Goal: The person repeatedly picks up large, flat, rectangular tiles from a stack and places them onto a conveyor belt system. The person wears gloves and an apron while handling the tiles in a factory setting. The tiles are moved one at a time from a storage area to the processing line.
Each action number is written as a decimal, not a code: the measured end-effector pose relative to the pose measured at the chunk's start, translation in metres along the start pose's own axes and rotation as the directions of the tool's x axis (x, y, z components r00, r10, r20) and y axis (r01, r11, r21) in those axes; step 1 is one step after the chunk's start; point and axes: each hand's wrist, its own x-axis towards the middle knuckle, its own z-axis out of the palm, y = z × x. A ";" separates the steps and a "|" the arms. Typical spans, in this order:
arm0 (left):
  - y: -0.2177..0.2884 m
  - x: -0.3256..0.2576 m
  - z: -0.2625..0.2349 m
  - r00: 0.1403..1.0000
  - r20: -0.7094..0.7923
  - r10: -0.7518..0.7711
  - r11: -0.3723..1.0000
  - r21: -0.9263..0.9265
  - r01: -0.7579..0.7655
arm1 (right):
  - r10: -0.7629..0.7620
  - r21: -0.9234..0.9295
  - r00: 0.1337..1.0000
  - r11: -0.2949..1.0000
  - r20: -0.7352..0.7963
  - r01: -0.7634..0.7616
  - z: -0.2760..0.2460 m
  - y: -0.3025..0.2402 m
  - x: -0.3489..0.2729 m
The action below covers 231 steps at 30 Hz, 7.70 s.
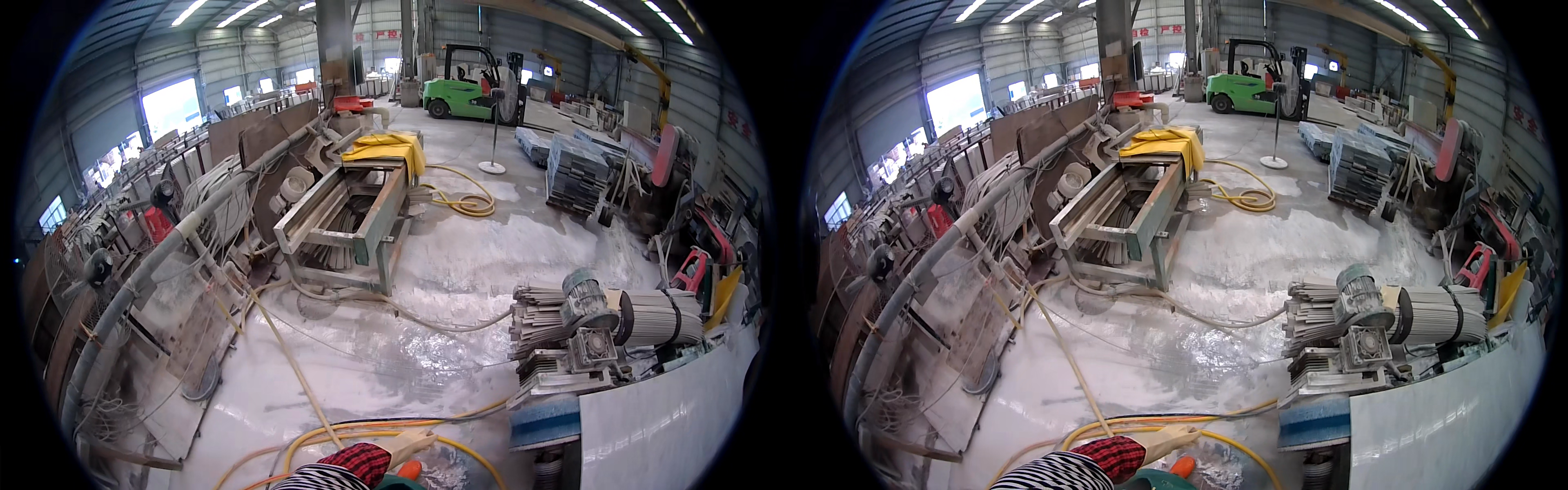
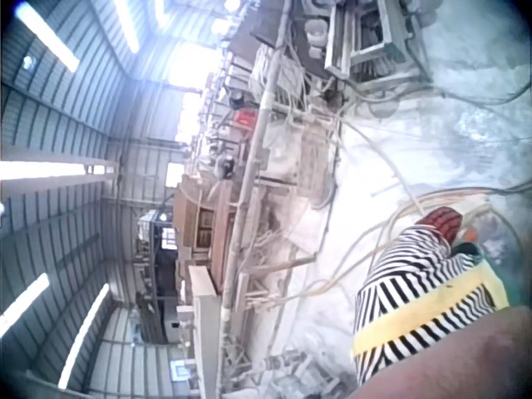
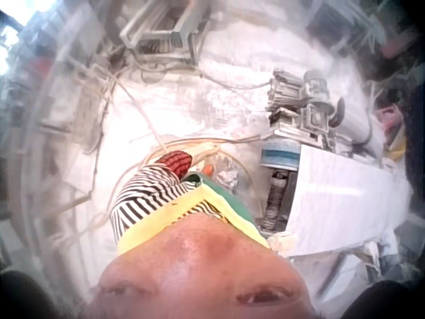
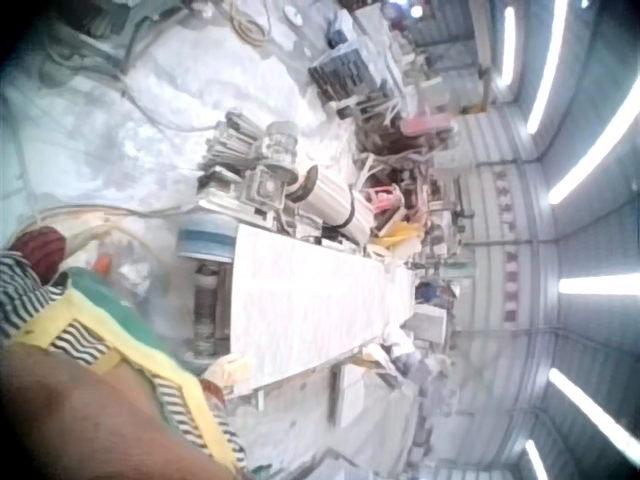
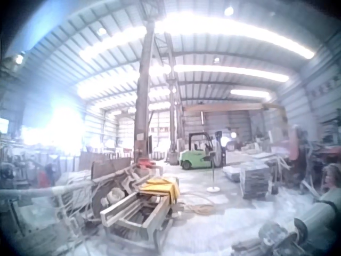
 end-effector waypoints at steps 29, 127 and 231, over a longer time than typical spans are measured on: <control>0.176 0.003 0.091 0.888 0.407 0.216 0.567 0.688 -0.453 | -0.203 0.000 0.963 0.979 -0.179 0.206 -0.022 0.020 0.004; 0.351 0.115 0.446 0.126 0.983 0.133 -0.726 0.183 -0.663 | 0.596 0.153 0.716 0.720 0.362 -0.677 0.029 0.077 0.041; 0.498 0.197 0.183 0.070 0.365 0.928 -0.257 0.767 -0.588 | 0.645 -0.097 0.722 0.759 0.250 -0.644 -0.064 -0.026 -0.047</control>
